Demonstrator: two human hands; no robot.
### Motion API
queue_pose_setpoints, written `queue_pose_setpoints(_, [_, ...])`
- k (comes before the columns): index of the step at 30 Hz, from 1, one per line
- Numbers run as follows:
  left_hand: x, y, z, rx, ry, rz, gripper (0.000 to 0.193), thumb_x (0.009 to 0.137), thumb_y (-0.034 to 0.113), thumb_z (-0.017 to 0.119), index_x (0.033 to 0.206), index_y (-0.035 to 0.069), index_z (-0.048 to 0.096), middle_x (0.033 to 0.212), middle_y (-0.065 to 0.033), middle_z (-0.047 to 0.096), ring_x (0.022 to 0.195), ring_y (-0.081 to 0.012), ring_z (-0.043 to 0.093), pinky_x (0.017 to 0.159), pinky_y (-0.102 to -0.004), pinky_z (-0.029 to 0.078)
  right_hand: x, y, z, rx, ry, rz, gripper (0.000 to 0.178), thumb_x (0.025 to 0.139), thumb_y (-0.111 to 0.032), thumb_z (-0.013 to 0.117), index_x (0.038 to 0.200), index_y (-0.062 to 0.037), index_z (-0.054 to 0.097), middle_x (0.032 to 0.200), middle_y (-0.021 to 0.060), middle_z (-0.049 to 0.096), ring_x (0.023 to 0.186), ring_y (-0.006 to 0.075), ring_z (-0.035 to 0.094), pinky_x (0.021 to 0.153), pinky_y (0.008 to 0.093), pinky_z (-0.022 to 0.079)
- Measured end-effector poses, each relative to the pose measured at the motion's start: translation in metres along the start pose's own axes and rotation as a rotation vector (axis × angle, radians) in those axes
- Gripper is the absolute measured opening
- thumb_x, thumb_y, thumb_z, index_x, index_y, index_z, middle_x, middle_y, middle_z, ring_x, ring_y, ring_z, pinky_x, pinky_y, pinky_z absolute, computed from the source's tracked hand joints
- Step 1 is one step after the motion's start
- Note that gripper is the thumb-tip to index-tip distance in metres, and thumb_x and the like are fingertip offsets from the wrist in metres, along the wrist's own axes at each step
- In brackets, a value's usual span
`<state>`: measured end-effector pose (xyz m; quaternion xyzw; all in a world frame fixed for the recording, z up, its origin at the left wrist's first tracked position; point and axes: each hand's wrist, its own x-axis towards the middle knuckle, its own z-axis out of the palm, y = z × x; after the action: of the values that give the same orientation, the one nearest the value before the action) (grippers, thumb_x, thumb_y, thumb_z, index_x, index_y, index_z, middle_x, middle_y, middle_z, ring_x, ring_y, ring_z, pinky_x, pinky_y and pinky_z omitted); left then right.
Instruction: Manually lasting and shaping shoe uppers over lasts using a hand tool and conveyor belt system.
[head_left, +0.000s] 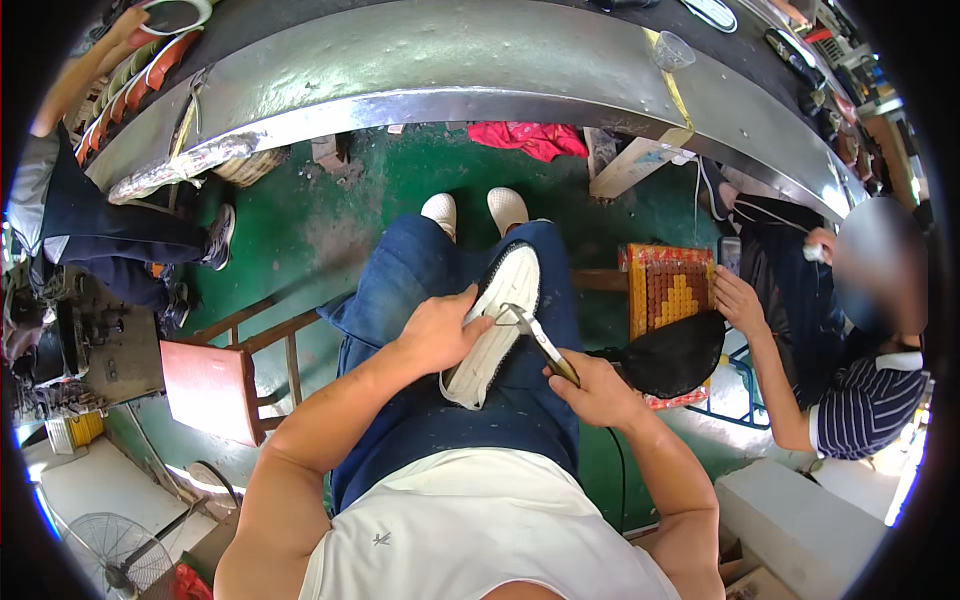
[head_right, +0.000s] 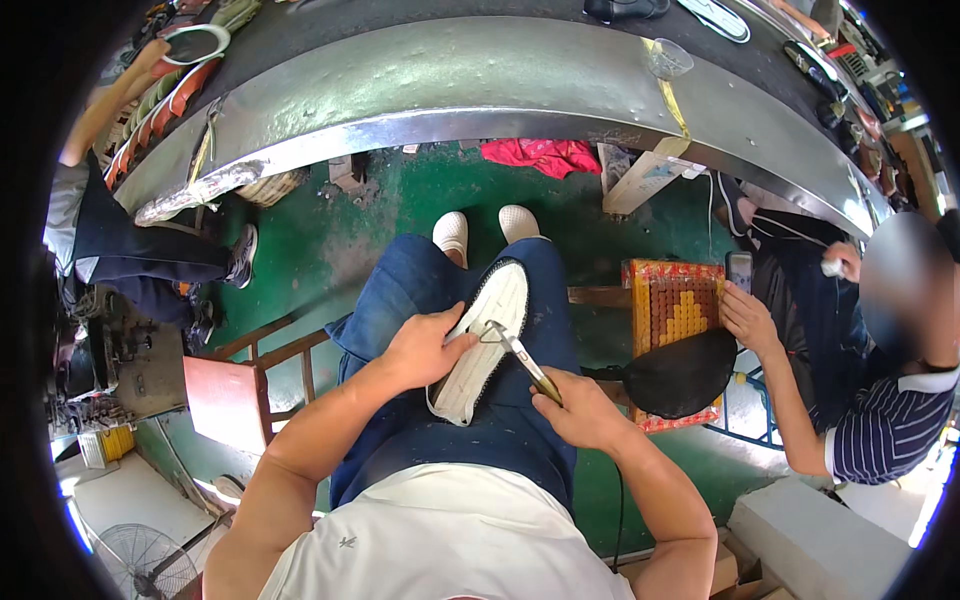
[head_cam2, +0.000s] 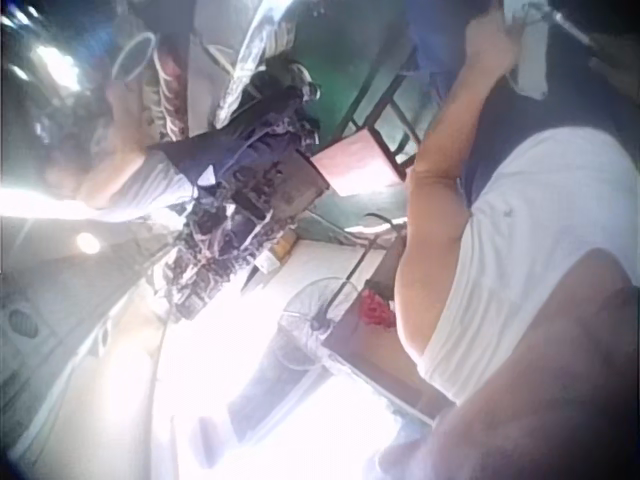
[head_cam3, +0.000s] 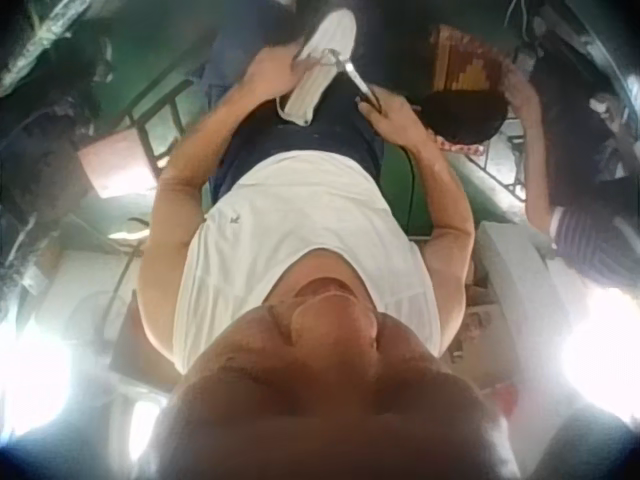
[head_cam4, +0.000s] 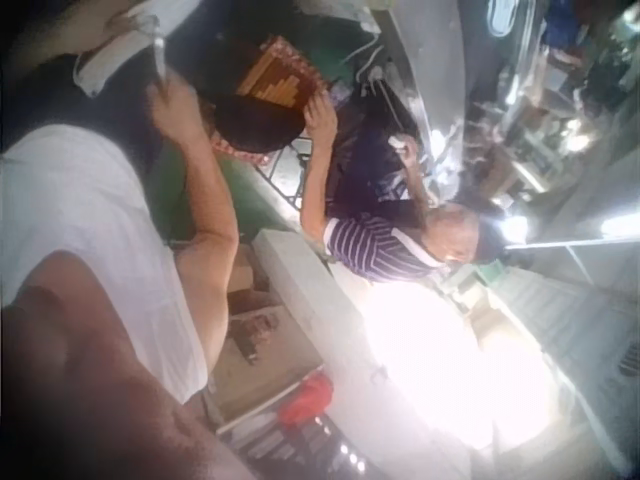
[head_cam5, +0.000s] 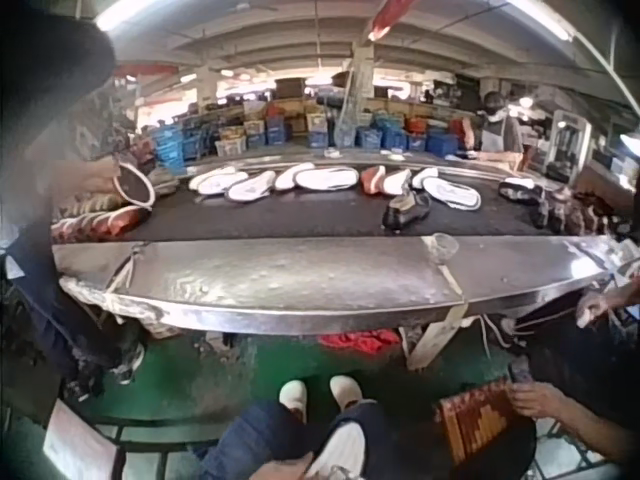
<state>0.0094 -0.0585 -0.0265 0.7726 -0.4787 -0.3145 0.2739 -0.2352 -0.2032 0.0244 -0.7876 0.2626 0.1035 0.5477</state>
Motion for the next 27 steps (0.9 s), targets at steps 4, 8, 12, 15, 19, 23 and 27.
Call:
queue_pose_setpoints(4, [-0.008,-0.001,0.010,0.224,0.117,0.090,0.024,0.099,0.021,0.056,0.088,0.000,0.063,0.077,-0.0200,0.068,0.073,-0.0423,0.068,0.070,-0.0523,0.055,0.009,-0.008,-0.006,-0.008,-0.116,-0.008,0.020,0.095,-0.018,0.063,0.105,-0.0008,0.060,0.087,0.0195,0.065,0.085,0.0384,0.064,0.079,0.0428,0.050])
queue_pose_setpoints(8, [-0.003,-0.006,0.009,-0.060,0.191,-0.095,0.024,0.097,0.022,0.063,0.092,0.000,0.072,0.077,-0.0208,0.070,0.068,-0.0363,0.070,0.062,-0.0436,0.055,0.016,-0.006,-0.004,0.030,-0.192,0.040,0.019,0.095,-0.017,0.061,0.105,-0.0007,0.060,0.086,0.0183,0.064,0.081,0.0354,0.062,0.078,0.0420,0.050])
queue_pose_setpoints(12, [-0.009,0.004,0.006,-0.132,0.251,-0.084,0.025,0.096,0.022,0.068,0.083,0.000,0.072,0.072,-0.0203,0.068,0.056,-0.0297,0.068,0.052,-0.0372,0.050,0.017,0.000,-0.003,-0.013,-0.189,0.077,0.021,0.095,-0.017,0.062,0.109,-0.0004,0.060,0.083,0.0161,0.062,0.078,0.0293,0.061,0.077,0.0410,0.050])
queue_pose_setpoints(15, [-0.010,0.001,0.012,0.030,0.308,0.099,0.022,0.094,0.019,0.069,0.080,0.002,0.071,0.068,-0.0170,0.067,0.056,-0.0317,0.067,0.051,-0.0390,0.051,0.020,-0.010,-0.014,0.011,-0.241,0.053,0.025,0.096,-0.019,0.063,0.115,-0.0015,0.061,0.087,0.0128,0.064,0.084,0.0227,0.063,0.075,0.0375,0.051])
queue_pose_setpoints(19, [-0.010,0.018,0.015,0.188,0.308,0.299,0.020,0.092,0.017,0.069,0.075,0.006,0.067,0.063,-0.0142,0.065,0.057,-0.0322,0.067,0.052,-0.0414,0.052,0.033,-0.010,-0.034,0.431,-0.451,0.396,0.029,0.099,-0.024,0.063,0.121,-0.0045,0.061,0.098,0.0068,0.069,0.091,0.0165,0.066,0.074,0.0364,0.054])
queue_pose_setpoints(23, [0.000,0.021,0.010,0.066,0.261,0.133,0.024,0.098,0.024,0.062,0.091,0.003,0.069,0.083,-0.0189,0.070,0.079,-0.0380,0.069,0.071,-0.0452,0.055,0.052,-0.044,-0.053,0.210,-0.500,0.492,0.027,0.100,-0.027,0.061,0.108,-0.0006,0.061,0.097,0.0068,0.070,0.089,0.0197,0.069,0.073,0.0422,0.055])
queue_pose_setpoints(27, [0.023,-0.038,0.062,-1.006,0.050,-0.412,0.049,0.110,0.037,0.040,0.137,-0.001,0.056,0.128,-0.0176,0.064,0.117,-0.0260,0.062,0.104,-0.0377,0.046,0.060,-0.051,-0.034,-0.397,-0.360,0.147,0.033,0.099,-0.027,0.060,0.102,0.0056,0.060,0.095,0.0263,0.069,0.094,0.0433,0.067,0.081,0.0507,0.053])
